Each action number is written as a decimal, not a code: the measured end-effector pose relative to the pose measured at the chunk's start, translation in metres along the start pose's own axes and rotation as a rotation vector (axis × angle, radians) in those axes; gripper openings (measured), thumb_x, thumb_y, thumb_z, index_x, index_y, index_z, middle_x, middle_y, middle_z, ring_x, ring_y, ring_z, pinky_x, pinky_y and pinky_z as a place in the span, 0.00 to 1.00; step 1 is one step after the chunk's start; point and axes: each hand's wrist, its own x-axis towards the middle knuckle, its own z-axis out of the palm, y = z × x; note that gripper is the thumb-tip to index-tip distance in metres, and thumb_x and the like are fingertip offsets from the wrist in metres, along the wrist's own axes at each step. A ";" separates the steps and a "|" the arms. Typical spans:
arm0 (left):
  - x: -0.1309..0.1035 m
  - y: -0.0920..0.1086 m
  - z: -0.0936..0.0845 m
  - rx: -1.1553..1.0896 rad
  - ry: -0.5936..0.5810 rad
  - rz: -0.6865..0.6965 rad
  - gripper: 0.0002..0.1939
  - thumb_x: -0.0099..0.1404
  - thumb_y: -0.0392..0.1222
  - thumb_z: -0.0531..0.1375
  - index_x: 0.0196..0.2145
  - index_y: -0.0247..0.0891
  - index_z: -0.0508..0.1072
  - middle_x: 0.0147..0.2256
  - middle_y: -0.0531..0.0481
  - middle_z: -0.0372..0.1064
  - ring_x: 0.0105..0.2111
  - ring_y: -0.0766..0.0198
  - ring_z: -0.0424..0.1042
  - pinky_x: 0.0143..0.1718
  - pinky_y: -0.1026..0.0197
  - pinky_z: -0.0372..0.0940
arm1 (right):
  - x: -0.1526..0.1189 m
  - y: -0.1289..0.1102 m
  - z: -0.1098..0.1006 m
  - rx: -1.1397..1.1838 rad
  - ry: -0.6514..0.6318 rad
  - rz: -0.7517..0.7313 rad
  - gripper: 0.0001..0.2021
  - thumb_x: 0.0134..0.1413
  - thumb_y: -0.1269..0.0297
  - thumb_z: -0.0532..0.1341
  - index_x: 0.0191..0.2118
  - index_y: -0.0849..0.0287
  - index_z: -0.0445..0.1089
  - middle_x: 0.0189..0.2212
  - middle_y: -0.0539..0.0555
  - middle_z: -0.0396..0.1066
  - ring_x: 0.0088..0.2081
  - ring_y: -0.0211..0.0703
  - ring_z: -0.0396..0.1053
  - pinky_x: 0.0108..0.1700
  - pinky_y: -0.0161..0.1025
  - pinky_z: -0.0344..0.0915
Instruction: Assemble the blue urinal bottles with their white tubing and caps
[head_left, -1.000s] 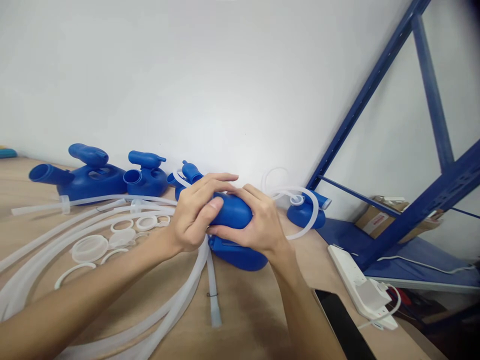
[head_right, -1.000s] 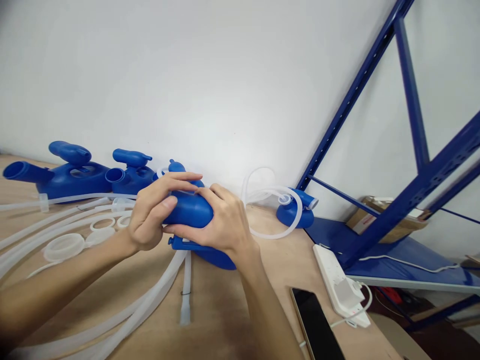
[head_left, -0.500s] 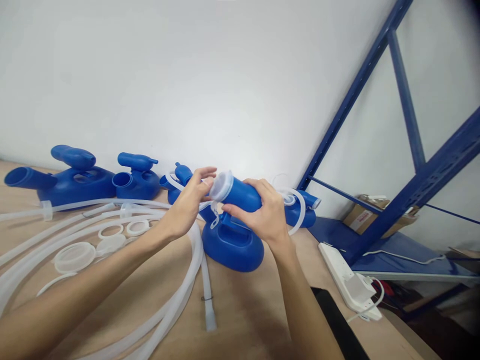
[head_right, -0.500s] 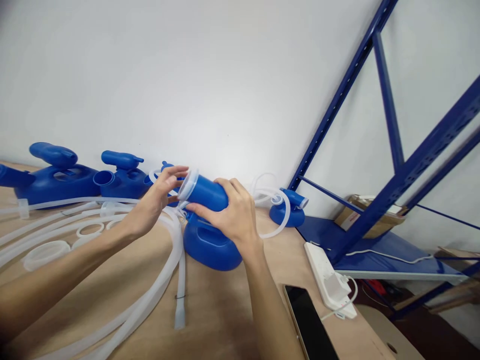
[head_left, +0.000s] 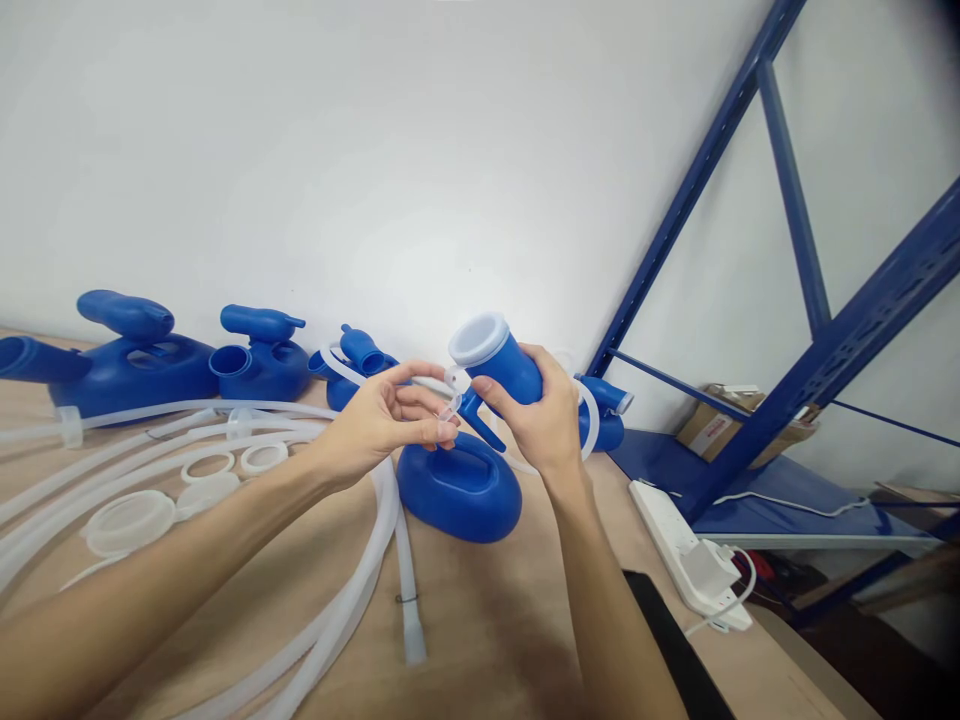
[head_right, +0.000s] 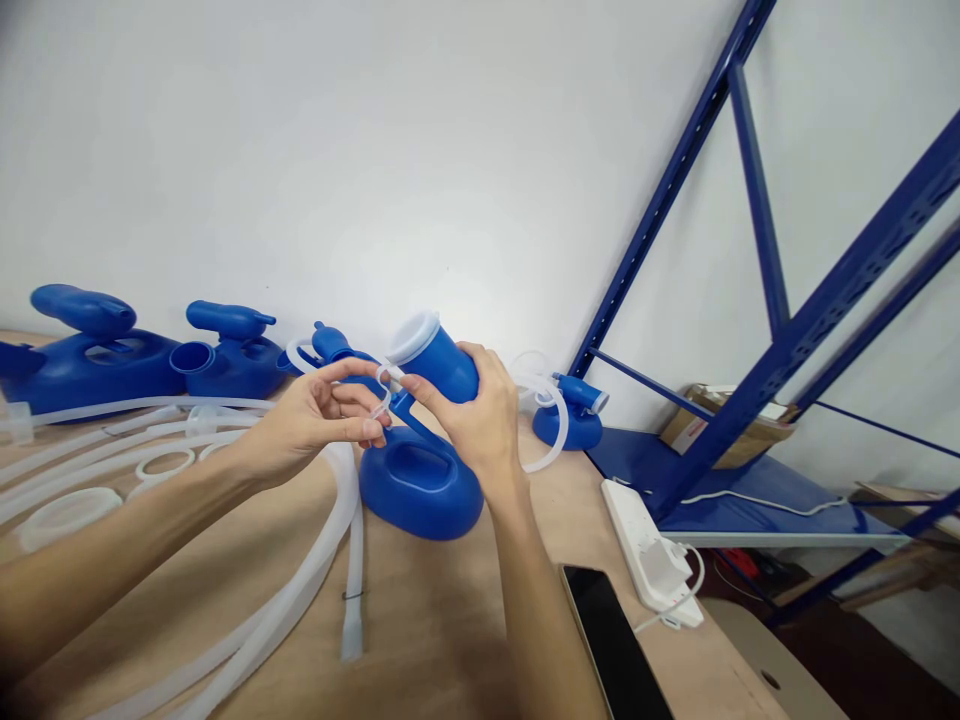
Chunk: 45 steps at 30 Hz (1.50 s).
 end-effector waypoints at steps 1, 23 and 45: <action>0.000 0.001 0.000 0.025 0.038 0.034 0.24 0.55 0.42 0.77 0.47 0.38 0.76 0.31 0.48 0.81 0.29 0.57 0.81 0.29 0.61 0.76 | 0.000 0.000 0.001 0.007 -0.006 0.008 0.28 0.49 0.35 0.69 0.44 0.55 0.74 0.39 0.56 0.78 0.41 0.54 0.75 0.45 0.49 0.71; -0.009 -0.005 0.005 0.712 0.301 0.618 0.09 0.70 0.46 0.64 0.37 0.43 0.85 0.39 0.48 0.83 0.38 0.57 0.81 0.41 0.57 0.77 | -0.012 -0.008 0.024 0.031 0.078 0.035 0.29 0.51 0.36 0.69 0.47 0.55 0.73 0.44 0.58 0.78 0.45 0.56 0.75 0.50 0.53 0.71; -0.003 0.013 -0.012 0.464 0.085 0.152 0.46 0.60 0.47 0.72 0.70 0.47 0.56 0.52 0.40 0.74 0.43 0.54 0.80 0.35 0.60 0.77 | -0.008 -0.002 0.007 -0.120 -0.130 -0.308 0.30 0.57 0.45 0.70 0.60 0.51 0.65 0.55 0.60 0.69 0.58 0.60 0.69 0.61 0.59 0.66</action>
